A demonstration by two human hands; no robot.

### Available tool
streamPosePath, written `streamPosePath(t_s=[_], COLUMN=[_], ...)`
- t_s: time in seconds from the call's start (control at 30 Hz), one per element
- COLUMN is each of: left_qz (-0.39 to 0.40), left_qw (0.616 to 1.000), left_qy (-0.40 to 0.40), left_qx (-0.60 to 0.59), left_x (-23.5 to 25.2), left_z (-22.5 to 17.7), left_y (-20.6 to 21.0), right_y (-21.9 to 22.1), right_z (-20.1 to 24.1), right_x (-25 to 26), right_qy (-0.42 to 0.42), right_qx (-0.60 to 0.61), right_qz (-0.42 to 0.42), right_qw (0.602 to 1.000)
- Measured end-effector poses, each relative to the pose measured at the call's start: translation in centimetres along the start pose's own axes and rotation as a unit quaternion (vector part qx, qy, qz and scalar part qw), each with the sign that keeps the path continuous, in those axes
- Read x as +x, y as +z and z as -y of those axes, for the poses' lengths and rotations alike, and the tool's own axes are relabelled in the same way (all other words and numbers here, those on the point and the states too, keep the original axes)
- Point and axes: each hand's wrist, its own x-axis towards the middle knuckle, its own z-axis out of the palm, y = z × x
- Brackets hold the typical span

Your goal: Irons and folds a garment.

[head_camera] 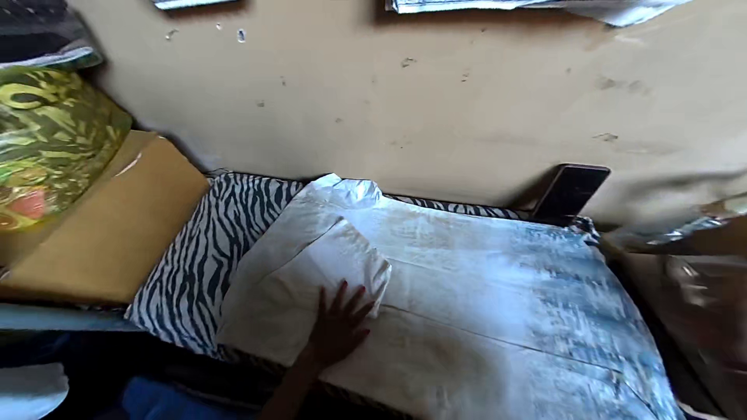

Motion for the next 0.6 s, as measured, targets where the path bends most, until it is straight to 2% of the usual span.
streamPosePath(t_s=[0.03,0.07,0.13,0.17,0.2,0.23,0.27,0.3,0.33,0.37,0.43,0.47,0.53,0.6], left_qz=[0.019,0.034,0.059,0.074,0.083,0.086,0.086,0.076,0.067,0.050,0.017,0.020,0.045,0.052], left_qw=[1.000,0.999,0.994,0.987,0.978,0.965,0.946,0.917,0.863,0.798,0.697,0.672,0.677,0.691], left_qy=[0.010,0.023,0.059,0.077,0.092,0.088,0.048,-0.032,-0.145,-0.244,-0.354,-0.378,-0.396,-0.415], left_qx=[-0.013,-0.028,-0.076,-0.118,-0.166,-0.230,-0.310,-0.391,-0.479,-0.548,-0.623,-0.636,-0.619,-0.589], left_x=[0.0,0.0,0.0,-0.1,-0.2,-0.3,-0.2,0.0,0.4,1.0,1.5,1.5,1.7,2.0], left_z=[0.1,0.3,0.8,1.1,1.5,1.9,2.3,2.8,3.5,4.8,8.3,9.7,11.5,12.0], left_y=[-0.3,-0.7,-1.7,-2.3,-2.9,-3.7,-4.8,-6.3,-8.0,-9.4,-10.7,-11.1,-11.3,-11.3], right_y=[3.2,6.7,14.6,18.0,20.4,21.9,22.4,22.5,22.5,22.4,22.3,22.4,22.8,21.6], right_z=[5.3,10.5,18.1,20.8,23.0,24.5,25.5,26.1,26.2,26.0,25.2,24.6,23.2,23.2], right_x=[-1.6,-3.2,-4.8,-5.0,-4.9,-4.8,-4.9,-5.4,-6.4,-7.5,-9.6,-10.4,-11.4,-11.9], right_qy=[-0.040,-0.030,0.038,0.067,0.082,0.066,0.016,-0.065,-0.168,-0.279,-0.441,-0.483,-0.527,-0.518], right_qx=[0.084,0.178,0.309,0.333,0.338,0.329,0.314,0.297,0.280,0.268,0.233,0.195,0.118,0.095], right_qz=[0.037,0.133,0.336,0.387,0.394,0.383,0.365,0.343,0.309,0.272,0.251,0.267,0.274,0.260], right_qw=[0.995,0.975,0.889,0.857,0.851,0.861,0.876,0.889,0.893,0.881,0.830,0.811,0.796,0.809])
